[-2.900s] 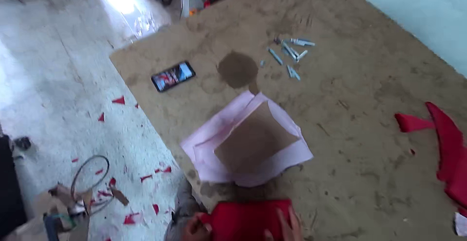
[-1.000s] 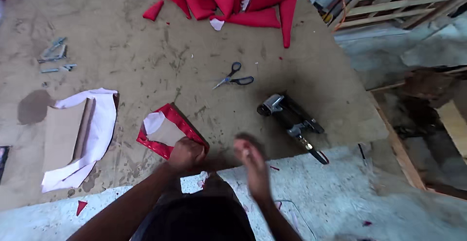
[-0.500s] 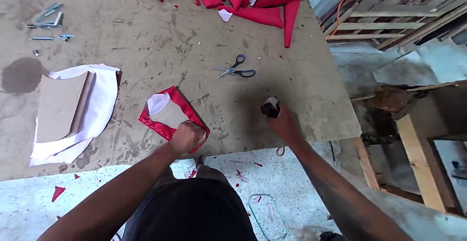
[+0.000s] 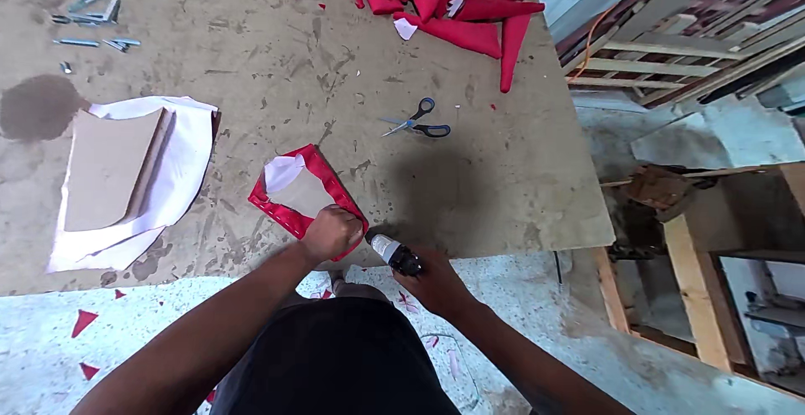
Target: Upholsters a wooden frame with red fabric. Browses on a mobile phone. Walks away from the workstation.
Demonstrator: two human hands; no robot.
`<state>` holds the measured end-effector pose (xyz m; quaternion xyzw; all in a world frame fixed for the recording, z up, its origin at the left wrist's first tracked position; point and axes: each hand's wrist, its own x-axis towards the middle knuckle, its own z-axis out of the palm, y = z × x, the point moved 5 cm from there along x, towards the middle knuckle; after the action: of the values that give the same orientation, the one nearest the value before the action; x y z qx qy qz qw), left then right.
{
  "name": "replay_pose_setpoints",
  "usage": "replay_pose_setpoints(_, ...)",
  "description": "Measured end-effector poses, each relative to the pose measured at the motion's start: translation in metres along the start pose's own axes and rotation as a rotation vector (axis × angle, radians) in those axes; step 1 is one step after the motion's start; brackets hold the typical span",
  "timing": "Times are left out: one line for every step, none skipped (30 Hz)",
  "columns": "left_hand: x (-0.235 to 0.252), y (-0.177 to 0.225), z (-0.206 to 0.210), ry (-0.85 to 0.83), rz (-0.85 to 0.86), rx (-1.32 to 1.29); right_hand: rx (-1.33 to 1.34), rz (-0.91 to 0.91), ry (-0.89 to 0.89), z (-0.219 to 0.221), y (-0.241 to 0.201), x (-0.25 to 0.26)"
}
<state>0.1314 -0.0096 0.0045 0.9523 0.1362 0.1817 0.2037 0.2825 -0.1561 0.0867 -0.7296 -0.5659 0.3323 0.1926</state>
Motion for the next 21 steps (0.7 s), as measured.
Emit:
replay_pose_setpoints(0.0, 0.0, 0.0, -0.001, 0.0, 0.002, 0.004, -0.003, -0.004, 0.0, -0.002, 0.002)
replay_pose_setpoints(0.0, -0.001, 0.001, -0.001, -0.001, 0.005, 0.002, 0.0, -0.007, 0.001, -0.003, 0.004)
replay_pose_setpoints(-0.001, -0.001, 0.001, -0.002, -0.002, 0.007, -0.004, 0.008, -0.015, 0.003, -0.004, 0.005)
replay_pose_setpoints(-0.001, -0.001, 0.001, -0.007, -0.003, 0.011, -0.012, 0.018, -0.022, 0.005, -0.005, 0.007)
replay_pose_setpoints(-0.001, -0.001, 0.001, -0.016, -0.005, 0.016, -0.024, 0.028, -0.026, 0.007, -0.006, 0.009)
replay_pose_setpoints(0.0, -0.001, 0.001, -0.026, -0.008, 0.021, -0.035, 0.036, -0.029, 0.008, -0.006, 0.01)
replay_pose_setpoints(0.001, -0.001, 0.001, -0.036, -0.013, 0.028, -0.043, 0.04, -0.025, 0.01, -0.007, 0.01)
replay_pose_setpoints(0.001, -0.001, 0.003, -0.039, -0.018, 0.031, -0.041, 0.042, -0.016, 0.011, -0.007, 0.009)
replay_pose_setpoints(0.001, -0.001, 0.004, -0.038, -0.022, 0.032, -0.034, 0.045, -0.01, 0.013, -0.008, 0.008)
replay_pose_setpoints(0.001, -0.001, 0.005, -0.036, -0.025, 0.035, -0.022, 0.052, -0.005, 0.014, -0.009, 0.006)
replay_pose_setpoints(0.001, -0.001, 0.006, -0.035, -0.028, 0.034, -0.01, 0.063, -0.005, 0.015, -0.011, 0.004)
replay_pose_setpoints(0.001, -0.002, 0.005, -0.033, -0.031, 0.035, 0.005, 0.078, -0.014, 0.016, -0.013, 0.003)
replay_pose_setpoints(0.001, -0.003, 0.005, -0.034, -0.033, 0.037, 0.02, 0.081, -0.011, 0.018, -0.016, 0.002)
replay_pose_setpoints(0.001, -0.003, 0.006, -0.037, -0.033, 0.037, 0.028, 0.081, -0.007, 0.022, -0.017, -0.001)
replay_pose_setpoints(0.001, -0.003, 0.007, -0.033, -0.032, 0.036, 0.025, 0.085, -0.003, 0.026, -0.017, -0.003)
replay_pose_setpoints(0.001, -0.003, 0.009, -0.03, -0.031, 0.04, 0.019, 0.092, 0.002, 0.028, -0.016, -0.005)
replay_pose_setpoints(0.002, -0.003, 0.009, -0.025, -0.032, 0.044, 0.015, 0.102, 0.003, 0.03, -0.016, -0.007)
replay_pose_setpoints(0.001, -0.003, 0.009, -0.023, -0.035, 0.047, 0.015, 0.108, 0.001, 0.032, -0.018, -0.008)
replay_pose_setpoints(0.002, -0.003, 0.008, -0.022, -0.037, 0.051, 0.022, 0.119, -0.009, 0.034, -0.02, -0.01)
replay_pose_setpoints(0.003, -0.003, 0.007, -0.02, -0.036, 0.053, 0.023, 0.148, -0.036, 0.036, -0.022, -0.011)
replay_pose_setpoints(0.004, -0.003, 0.007, -0.018, -0.037, 0.055, 0.019, 0.189, -0.07, 0.039, -0.023, -0.013)
